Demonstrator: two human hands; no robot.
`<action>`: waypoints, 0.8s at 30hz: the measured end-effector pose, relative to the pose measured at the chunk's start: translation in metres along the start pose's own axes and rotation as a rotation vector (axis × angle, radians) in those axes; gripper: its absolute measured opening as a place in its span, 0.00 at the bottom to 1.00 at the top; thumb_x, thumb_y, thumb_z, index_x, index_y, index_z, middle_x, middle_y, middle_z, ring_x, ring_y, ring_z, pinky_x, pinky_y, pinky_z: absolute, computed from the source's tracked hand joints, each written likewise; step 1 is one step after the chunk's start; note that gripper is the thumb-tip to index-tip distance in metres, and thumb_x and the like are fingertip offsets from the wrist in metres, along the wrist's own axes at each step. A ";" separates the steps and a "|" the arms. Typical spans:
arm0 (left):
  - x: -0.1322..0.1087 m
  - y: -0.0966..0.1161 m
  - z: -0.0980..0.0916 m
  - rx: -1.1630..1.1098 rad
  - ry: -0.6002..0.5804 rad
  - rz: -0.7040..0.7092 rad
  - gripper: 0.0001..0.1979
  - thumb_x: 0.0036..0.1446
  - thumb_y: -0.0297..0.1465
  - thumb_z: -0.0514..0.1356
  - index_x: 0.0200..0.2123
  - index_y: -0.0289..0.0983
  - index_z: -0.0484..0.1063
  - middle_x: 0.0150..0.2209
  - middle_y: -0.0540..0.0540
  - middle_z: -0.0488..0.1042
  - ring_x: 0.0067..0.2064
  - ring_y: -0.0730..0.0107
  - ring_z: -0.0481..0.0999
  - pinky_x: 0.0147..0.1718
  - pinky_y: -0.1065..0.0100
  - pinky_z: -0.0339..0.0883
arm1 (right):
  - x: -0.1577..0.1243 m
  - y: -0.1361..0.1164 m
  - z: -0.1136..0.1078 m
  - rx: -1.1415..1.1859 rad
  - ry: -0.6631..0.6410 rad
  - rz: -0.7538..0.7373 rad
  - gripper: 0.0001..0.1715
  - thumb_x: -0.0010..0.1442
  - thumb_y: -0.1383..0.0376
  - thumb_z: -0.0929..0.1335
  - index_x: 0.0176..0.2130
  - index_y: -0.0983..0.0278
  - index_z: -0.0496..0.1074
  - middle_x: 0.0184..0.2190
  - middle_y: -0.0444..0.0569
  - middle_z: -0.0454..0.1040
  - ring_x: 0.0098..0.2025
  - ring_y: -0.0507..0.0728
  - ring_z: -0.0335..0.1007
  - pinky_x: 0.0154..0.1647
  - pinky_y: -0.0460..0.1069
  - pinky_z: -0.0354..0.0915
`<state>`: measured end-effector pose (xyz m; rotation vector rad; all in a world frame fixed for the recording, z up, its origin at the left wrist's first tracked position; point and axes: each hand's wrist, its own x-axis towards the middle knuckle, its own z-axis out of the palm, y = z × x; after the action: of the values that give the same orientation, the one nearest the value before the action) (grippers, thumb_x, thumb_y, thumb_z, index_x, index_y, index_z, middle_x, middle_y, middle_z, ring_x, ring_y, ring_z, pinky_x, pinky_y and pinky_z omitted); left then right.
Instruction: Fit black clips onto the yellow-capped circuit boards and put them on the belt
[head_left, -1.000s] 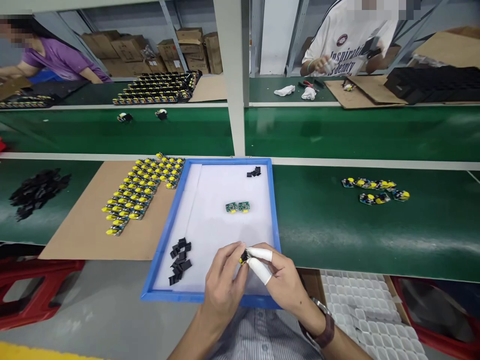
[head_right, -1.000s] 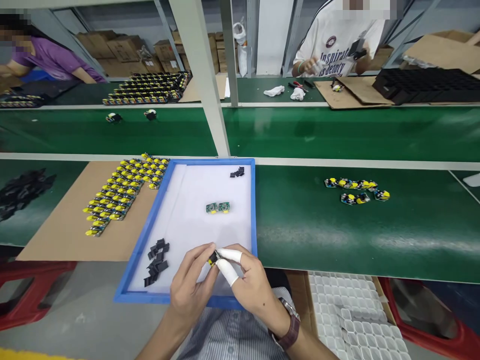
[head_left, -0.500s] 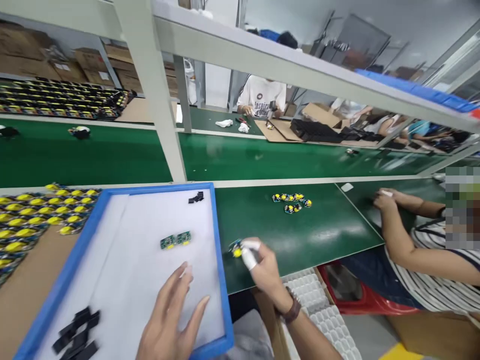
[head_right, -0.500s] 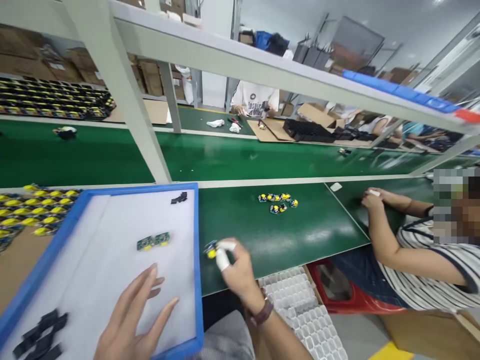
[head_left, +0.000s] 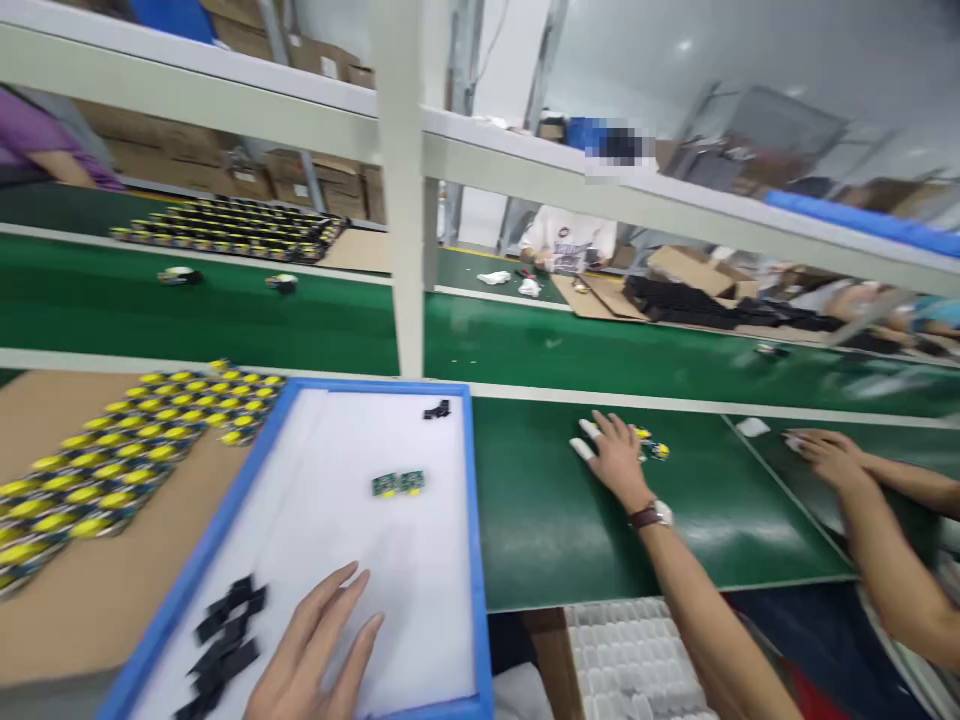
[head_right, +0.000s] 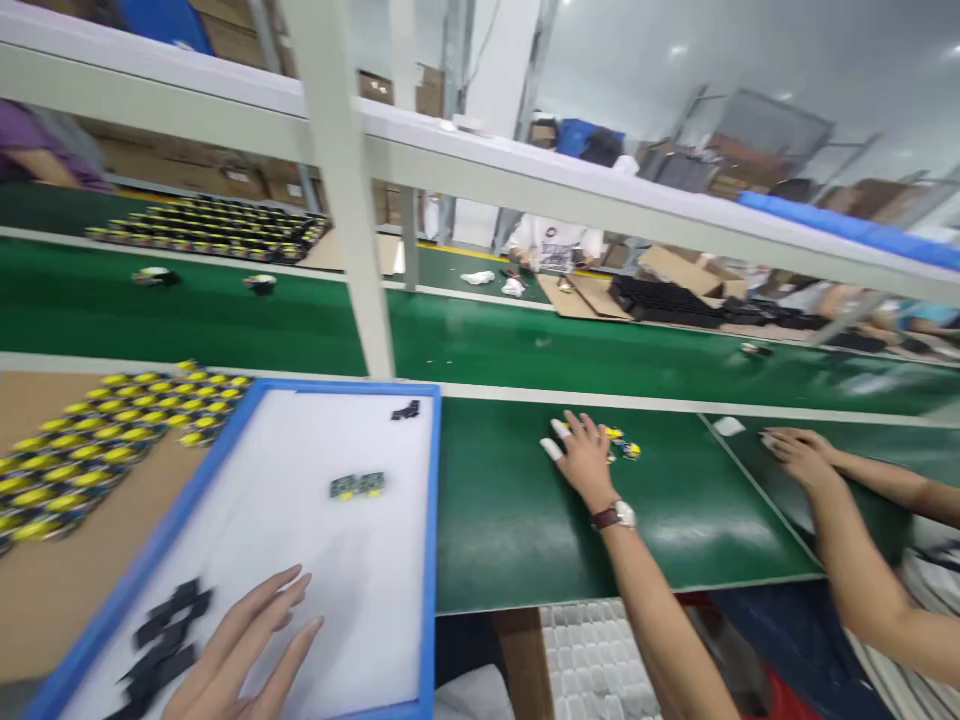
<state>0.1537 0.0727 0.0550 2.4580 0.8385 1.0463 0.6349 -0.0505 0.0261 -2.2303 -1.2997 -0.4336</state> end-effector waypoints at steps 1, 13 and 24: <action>-0.005 -0.005 -0.009 0.056 0.013 -0.026 0.19 0.62 0.31 0.63 0.56 0.44 0.74 0.56 0.43 0.75 0.49 0.55 0.82 0.54 0.57 0.77 | 0.003 0.004 0.000 0.007 0.006 -0.004 0.17 0.67 0.57 0.66 0.48 0.64 0.77 0.56 0.65 0.74 0.62 0.74 0.62 0.62 0.76 0.48; 0.021 -0.059 -0.053 0.375 -0.148 -0.223 0.16 0.65 0.35 0.58 0.54 0.39 0.73 0.53 0.39 0.78 0.54 0.52 0.79 0.53 0.53 0.75 | -0.001 -0.211 0.032 0.483 -0.379 -0.526 0.23 0.67 0.65 0.67 0.60 0.62 0.68 0.57 0.59 0.73 0.59 0.67 0.69 0.60 0.64 0.68; 0.074 -0.051 -0.078 0.232 -0.278 -0.225 0.21 0.69 0.33 0.54 0.64 0.40 0.65 0.62 0.38 0.71 0.63 0.54 0.71 0.61 0.51 0.67 | -0.034 -0.292 0.022 0.642 -0.760 -0.674 0.28 0.65 0.71 0.67 0.63 0.61 0.63 0.54 0.58 0.73 0.54 0.65 0.71 0.54 0.59 0.71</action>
<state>0.1174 0.1644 0.1209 2.5388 1.1621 0.5388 0.3639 0.0571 0.0702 -1.3840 -2.1831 0.6150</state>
